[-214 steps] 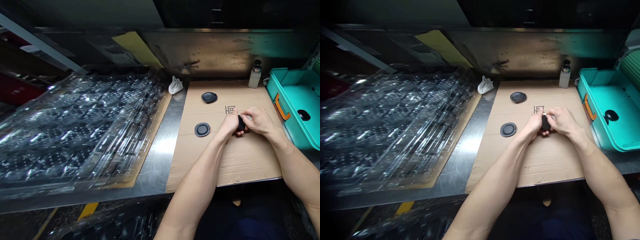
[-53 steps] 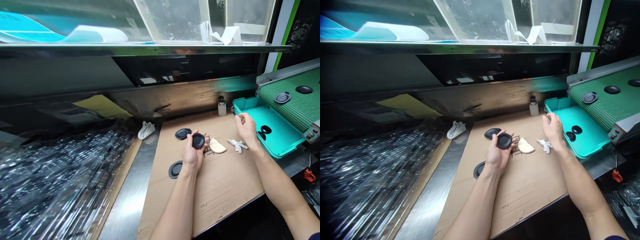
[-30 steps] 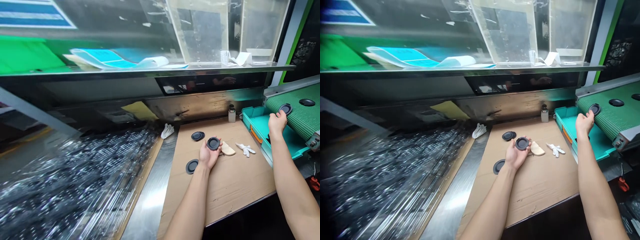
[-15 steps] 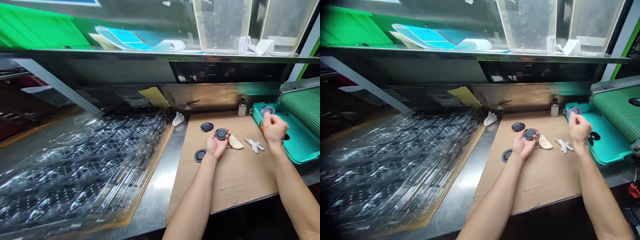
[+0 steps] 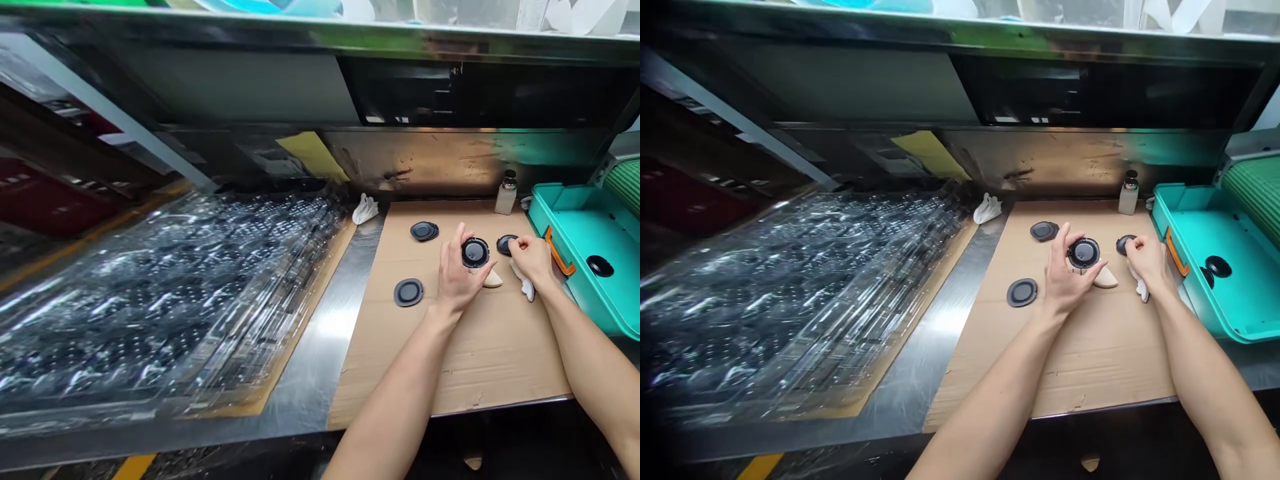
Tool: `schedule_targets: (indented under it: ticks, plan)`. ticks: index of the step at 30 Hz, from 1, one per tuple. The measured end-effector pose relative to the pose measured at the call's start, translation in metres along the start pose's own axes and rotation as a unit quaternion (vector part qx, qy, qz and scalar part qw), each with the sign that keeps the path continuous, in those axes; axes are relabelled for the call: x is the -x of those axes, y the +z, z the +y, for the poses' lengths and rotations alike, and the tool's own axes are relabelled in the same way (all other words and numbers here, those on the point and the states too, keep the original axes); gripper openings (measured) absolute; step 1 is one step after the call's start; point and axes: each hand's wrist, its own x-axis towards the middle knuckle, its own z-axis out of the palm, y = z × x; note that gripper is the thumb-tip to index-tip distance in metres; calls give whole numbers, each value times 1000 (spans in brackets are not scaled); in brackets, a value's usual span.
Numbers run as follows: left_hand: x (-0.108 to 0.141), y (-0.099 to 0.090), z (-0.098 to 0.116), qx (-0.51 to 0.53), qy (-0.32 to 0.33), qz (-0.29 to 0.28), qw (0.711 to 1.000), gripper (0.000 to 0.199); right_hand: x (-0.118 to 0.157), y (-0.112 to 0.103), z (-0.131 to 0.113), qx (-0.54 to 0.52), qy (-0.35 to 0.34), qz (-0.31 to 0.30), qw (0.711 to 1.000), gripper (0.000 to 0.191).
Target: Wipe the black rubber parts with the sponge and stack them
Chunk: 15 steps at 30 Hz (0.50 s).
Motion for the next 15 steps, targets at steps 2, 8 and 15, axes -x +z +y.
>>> schedule_targets:
  ticks: [2,8,15]
  plan:
    - [0,0,-1,-3,-1,3,1000,84,1,-1,0,3,9,-2,1000,31]
    - [-2,-2,-11,-142,70,51,986,71,2,0,-2,33,-13,-13,999,25]
    - [-12,-15,-11,-218,-11,67,974,43,5,0,-2,64,18,-29,997,22]
